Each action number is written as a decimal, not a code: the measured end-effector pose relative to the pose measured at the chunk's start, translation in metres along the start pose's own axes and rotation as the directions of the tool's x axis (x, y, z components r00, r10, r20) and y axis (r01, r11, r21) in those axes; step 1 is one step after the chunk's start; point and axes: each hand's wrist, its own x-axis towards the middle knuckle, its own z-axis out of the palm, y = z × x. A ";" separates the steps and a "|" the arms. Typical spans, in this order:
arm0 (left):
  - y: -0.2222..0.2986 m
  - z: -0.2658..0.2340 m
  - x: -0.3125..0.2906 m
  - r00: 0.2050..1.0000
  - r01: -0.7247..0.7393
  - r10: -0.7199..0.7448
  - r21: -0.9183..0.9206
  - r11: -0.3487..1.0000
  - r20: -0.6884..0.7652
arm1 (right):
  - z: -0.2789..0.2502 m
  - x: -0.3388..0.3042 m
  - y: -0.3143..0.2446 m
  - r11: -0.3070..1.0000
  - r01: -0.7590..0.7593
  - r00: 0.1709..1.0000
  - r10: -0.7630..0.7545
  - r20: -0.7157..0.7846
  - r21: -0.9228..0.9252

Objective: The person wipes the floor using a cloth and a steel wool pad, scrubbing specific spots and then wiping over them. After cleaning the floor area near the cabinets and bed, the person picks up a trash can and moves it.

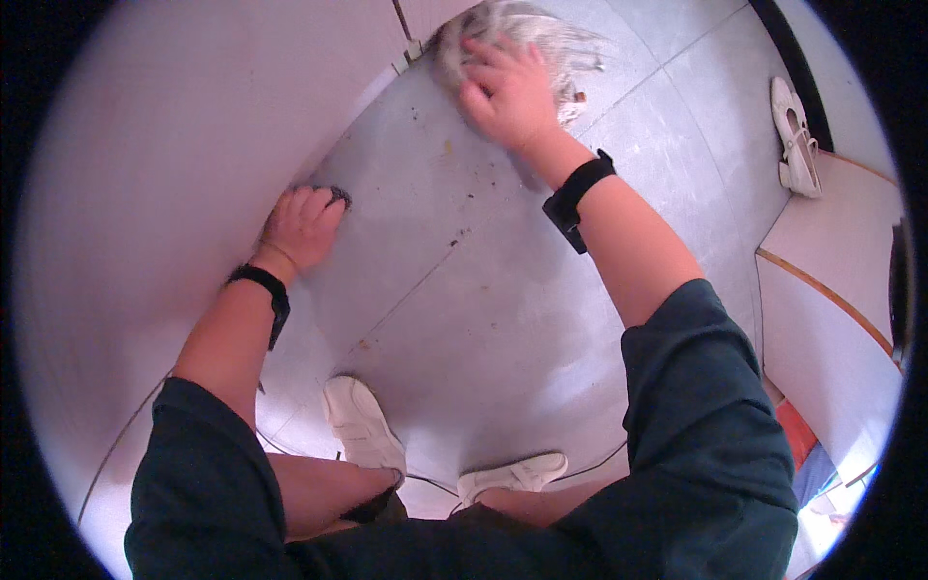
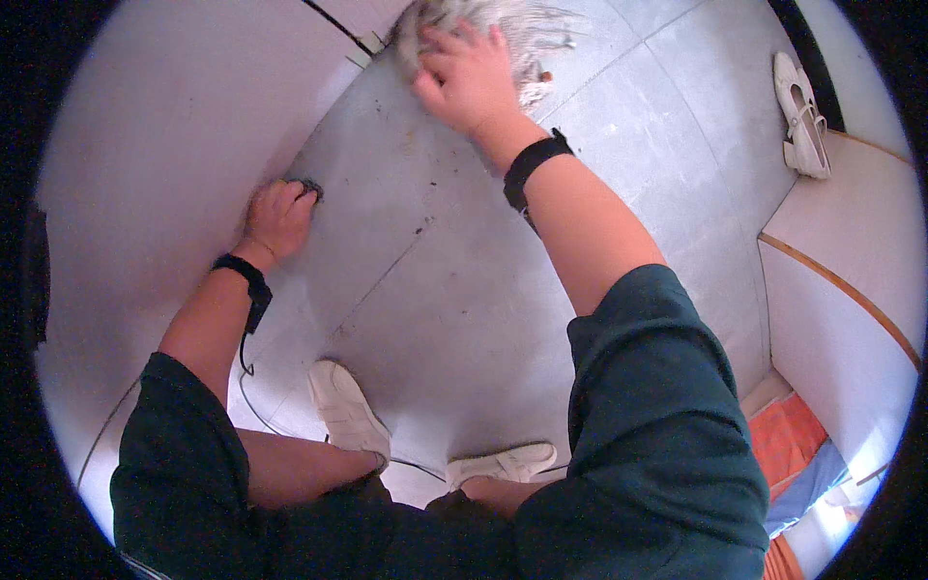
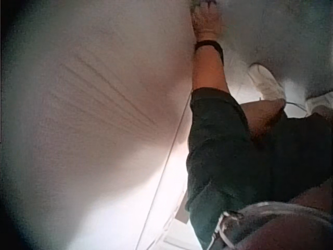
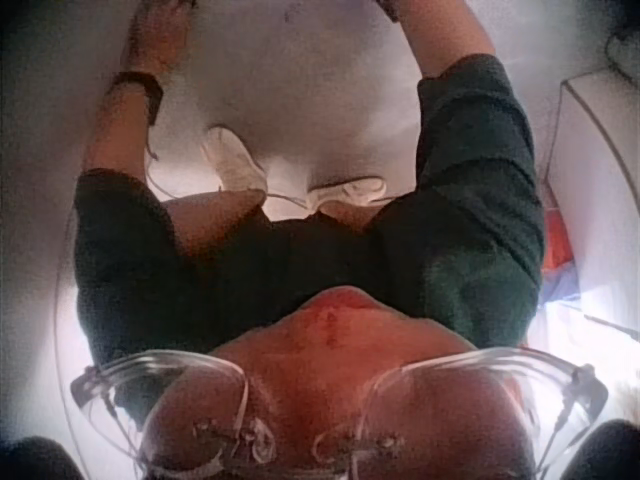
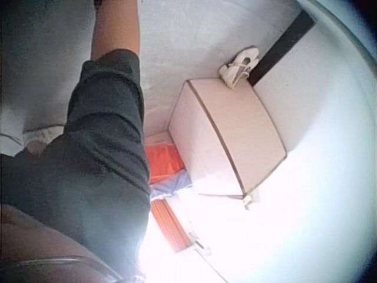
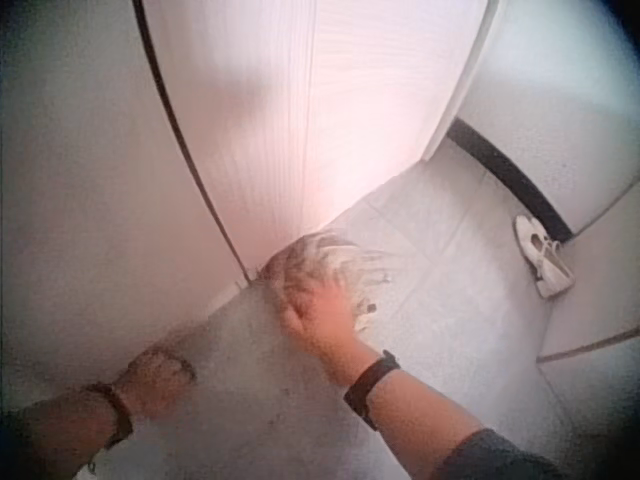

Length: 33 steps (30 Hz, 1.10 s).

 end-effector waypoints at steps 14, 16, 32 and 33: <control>0.006 0.011 0.004 0.984 -0.011 0.012 0.008 1.000 -0.177 | -0.075 -0.220 -0.082 0.699 0.430 0.619 -0.689 0.377 0.572; 0.008 0.009 0.006 0.976 -0.001 0.003 0.009 1.000 -0.217 | -0.095 -0.257 -0.069 0.701 0.408 0.612 -0.685 0.394 0.585; 0.119 -0.052 0.059 0.913 0.134 -0.307 -0.516 0.846 -0.267 | -0.091 -0.310 -0.024 0.548 -0.831 0.552 0.788 -0.274 -0.097; 0.131 -0.056 0.064 0.895 0.101 -0.331 -0.585 0.804 -0.300 | -0.084 -0.286 -0.013 0.394 -0.912 0.409 0.847 -0.339 -0.115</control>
